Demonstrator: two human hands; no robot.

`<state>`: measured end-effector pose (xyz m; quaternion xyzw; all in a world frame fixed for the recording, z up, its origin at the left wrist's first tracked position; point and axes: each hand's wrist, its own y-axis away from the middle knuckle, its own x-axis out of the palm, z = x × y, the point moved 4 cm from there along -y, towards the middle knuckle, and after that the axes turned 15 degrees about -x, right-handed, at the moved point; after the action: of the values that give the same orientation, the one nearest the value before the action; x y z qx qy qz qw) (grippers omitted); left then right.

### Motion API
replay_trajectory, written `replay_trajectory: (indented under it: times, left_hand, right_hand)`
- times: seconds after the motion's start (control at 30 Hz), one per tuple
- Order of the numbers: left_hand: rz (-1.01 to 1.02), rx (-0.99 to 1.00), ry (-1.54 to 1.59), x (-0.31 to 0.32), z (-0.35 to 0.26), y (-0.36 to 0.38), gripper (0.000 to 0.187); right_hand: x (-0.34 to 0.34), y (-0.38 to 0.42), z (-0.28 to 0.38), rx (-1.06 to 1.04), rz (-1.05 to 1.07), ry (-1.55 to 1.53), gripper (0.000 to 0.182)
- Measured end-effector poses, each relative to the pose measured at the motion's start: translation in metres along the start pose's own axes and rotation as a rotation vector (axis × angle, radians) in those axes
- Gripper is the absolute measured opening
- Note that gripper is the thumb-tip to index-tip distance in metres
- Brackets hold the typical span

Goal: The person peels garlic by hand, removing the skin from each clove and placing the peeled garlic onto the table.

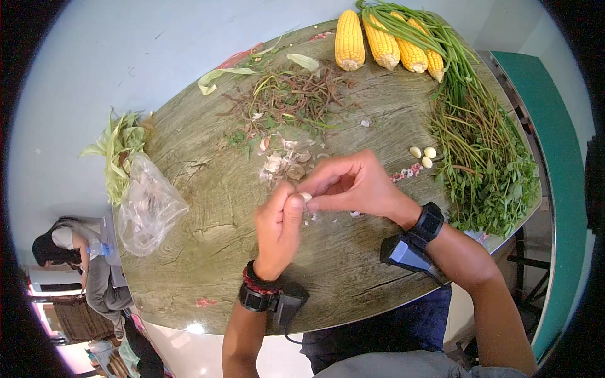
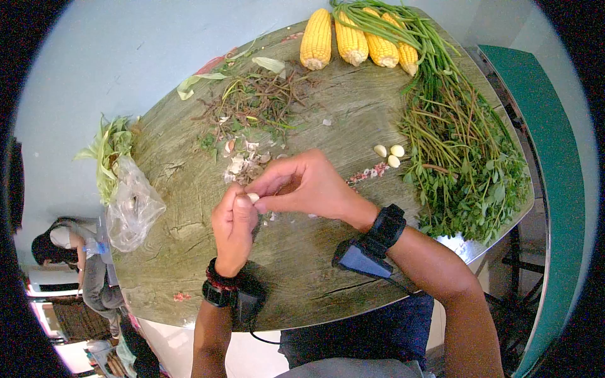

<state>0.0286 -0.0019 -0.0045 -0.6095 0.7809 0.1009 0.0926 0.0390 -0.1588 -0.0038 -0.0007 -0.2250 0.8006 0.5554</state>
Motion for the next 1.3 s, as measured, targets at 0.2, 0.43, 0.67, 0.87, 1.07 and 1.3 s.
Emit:
replay_trajectory:
  times: [0.2, 0.43, 0.67, 0.87, 1.07, 1.3]
  left_hand:
    - [0.088, -0.084, 0.162, 0.002, 0.004, 0.000, 0.038]
    - [0.071, -0.041, 0.266, 0.006, 0.000, -0.001, 0.018]
    - [-0.178, 0.237, -0.008, -0.003, -0.018, 0.004, 0.037]
    - [-0.301, 0.359, -0.225, -0.007, -0.026, 0.006, 0.031]
    - [-0.305, 0.298, -0.130, -0.008, -0.021, 0.006, 0.027]
    - [-0.343, 0.345, -0.121, -0.011, -0.019, 0.008, 0.028]
  right_hand:
    - [-0.001, 0.000, -0.003, -0.023, 0.008, -0.074, 0.022]
    - [-0.004, 0.001, 0.002, 0.162, -0.054, -0.144, 0.021]
    - [-0.005, 0.001, 0.003, 0.182, -0.081, -0.158, 0.019]
    - [-0.004, 0.001, -0.007, 0.091, -0.033, -0.147, 0.018]
    - [-0.003, 0.001, -0.008, 0.113, -0.001, -0.086, 0.018]
    - [-0.004, 0.000, -0.005, 0.162, 0.015, -0.093, 0.015]
